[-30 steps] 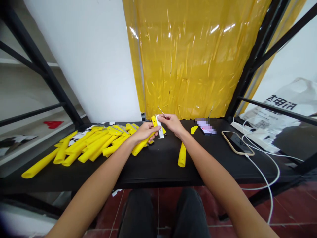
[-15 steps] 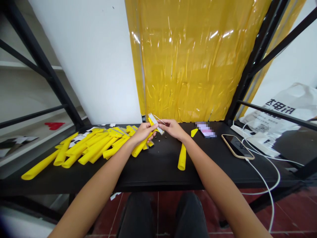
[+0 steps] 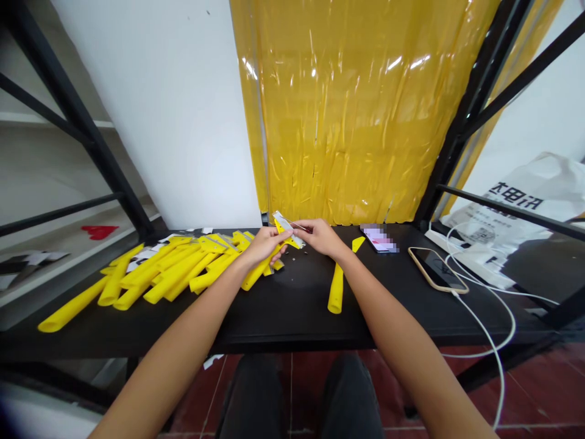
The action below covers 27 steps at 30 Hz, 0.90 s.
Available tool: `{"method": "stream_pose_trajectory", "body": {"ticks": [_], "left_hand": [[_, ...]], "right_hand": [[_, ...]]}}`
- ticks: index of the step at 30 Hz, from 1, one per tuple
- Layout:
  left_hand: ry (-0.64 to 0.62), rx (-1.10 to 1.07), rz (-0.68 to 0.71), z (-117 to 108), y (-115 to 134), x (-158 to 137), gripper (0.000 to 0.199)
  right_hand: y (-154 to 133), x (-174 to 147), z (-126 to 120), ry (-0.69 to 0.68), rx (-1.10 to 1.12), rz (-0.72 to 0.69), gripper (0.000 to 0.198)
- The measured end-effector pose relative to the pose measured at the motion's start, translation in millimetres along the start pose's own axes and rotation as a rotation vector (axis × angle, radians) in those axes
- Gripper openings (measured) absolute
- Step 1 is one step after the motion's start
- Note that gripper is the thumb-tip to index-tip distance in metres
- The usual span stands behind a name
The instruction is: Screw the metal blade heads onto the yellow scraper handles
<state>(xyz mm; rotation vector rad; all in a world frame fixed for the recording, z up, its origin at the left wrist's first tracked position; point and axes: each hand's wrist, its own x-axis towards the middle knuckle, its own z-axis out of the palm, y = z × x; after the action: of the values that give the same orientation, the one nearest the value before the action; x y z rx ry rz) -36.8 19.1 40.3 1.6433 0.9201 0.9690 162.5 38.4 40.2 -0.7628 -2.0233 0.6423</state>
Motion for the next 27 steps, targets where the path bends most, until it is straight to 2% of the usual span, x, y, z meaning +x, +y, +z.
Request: {"method": "stream_pose_trajectory", "body": {"ticks": [9, 16, 27], "left_hand": [[0.042, 0.022, -0.064, -4.2, 0.2, 1.2, 0.045], [0.11, 0.064, -0.003, -5.1, -7.4, 6.1, 0.044], [0.113, 0.099, 0.045, -5.5, -7.8, 7.8, 0.043]], "right_hand": [[-4.7, -0.3, 0.8, -0.024, 0.018, 0.055, 0.035], [-0.5, -2.2, -8.6, -0.082, 0.044, 0.144, 0.033], [3.4, -1.0, -4.3, -0.03, 0.016, 0.113, 0.031]]}}
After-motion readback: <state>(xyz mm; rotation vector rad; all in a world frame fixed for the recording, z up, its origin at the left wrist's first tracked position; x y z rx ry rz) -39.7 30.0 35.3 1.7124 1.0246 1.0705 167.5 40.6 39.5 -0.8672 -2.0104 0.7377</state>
